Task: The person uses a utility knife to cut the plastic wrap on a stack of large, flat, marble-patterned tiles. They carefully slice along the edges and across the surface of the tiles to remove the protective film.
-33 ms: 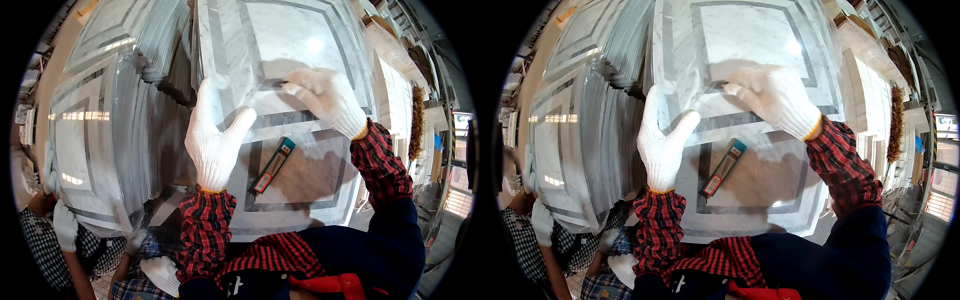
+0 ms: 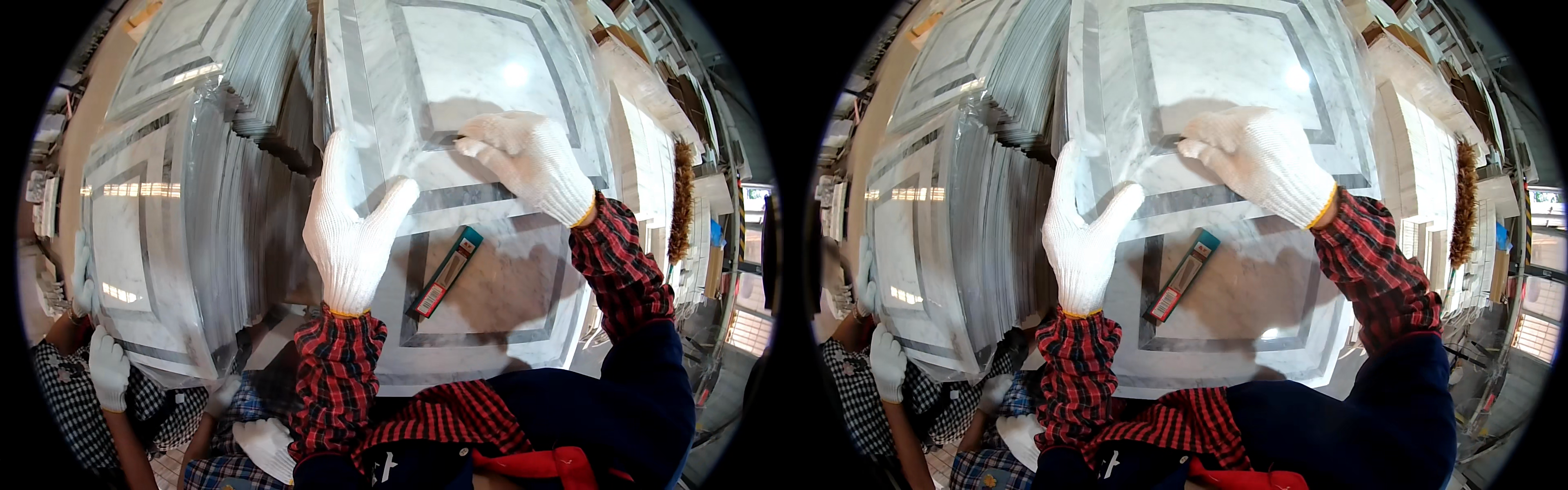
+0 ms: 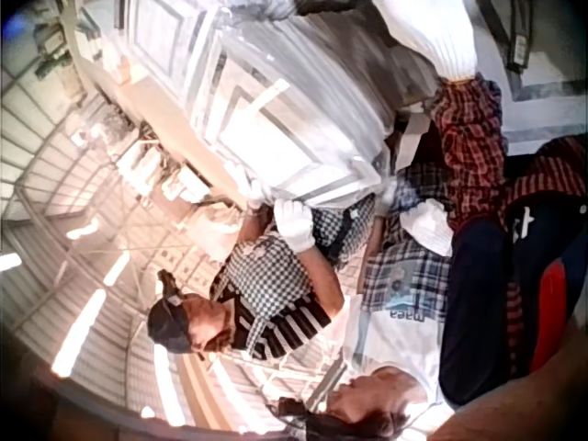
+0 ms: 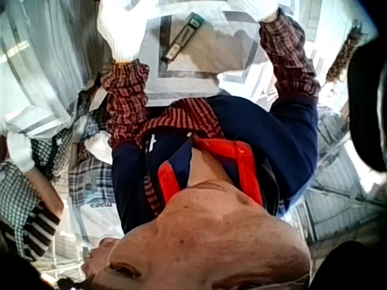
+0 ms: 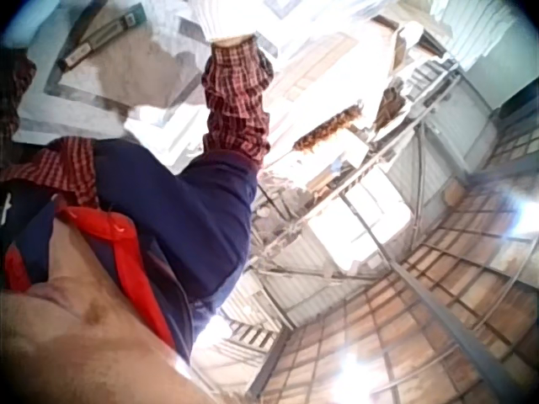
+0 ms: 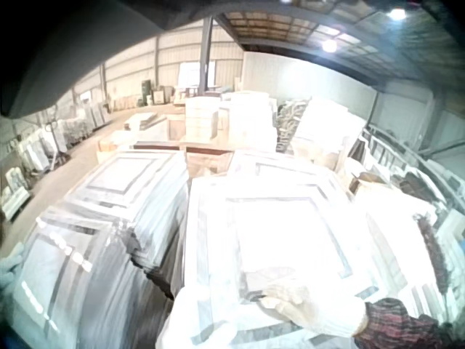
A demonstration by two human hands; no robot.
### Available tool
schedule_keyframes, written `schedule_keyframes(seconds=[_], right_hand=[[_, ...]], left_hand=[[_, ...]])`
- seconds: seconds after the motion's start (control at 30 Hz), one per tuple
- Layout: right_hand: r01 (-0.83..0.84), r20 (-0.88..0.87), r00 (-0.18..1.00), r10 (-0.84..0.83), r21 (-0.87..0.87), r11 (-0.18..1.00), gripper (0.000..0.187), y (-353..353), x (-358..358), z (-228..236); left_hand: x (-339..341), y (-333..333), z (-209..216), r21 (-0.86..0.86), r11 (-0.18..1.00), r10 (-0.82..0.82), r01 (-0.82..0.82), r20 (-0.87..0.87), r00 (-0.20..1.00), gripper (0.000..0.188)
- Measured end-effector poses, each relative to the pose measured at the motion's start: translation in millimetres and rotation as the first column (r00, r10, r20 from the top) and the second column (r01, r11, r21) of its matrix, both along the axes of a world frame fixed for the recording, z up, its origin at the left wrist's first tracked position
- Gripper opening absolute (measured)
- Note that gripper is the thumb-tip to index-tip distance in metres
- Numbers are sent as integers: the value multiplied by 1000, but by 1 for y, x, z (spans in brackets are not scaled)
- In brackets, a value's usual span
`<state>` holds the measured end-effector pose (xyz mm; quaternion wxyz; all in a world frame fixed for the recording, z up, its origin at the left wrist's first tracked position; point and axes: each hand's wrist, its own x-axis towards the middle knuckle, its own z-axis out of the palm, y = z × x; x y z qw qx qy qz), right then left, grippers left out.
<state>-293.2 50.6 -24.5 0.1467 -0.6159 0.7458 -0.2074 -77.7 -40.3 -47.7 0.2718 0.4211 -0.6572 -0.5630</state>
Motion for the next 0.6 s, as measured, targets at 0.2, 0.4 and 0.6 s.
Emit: schedule_keyframes(seconds=[0.2, 0.4, 0.6], right_hand=[[-82, -100, 992, 79, -32, 996, 27, -8, -1, -12], [-122, -170, 978, 119, -5, 993, 23, -13, 2, -6], [-198, -323, 928, 186, -5, 980, 15, -16, 2, -1]], left_hand=[[-2, 0, -6, -24, 1000, 9, -11, -58, 998, 75], [2, -1, -20, -126, 990, 49, -57, -67, 997, 72], [-1, 1, -5, -2, 1000, 25, -25, 13, 1000, 75]])
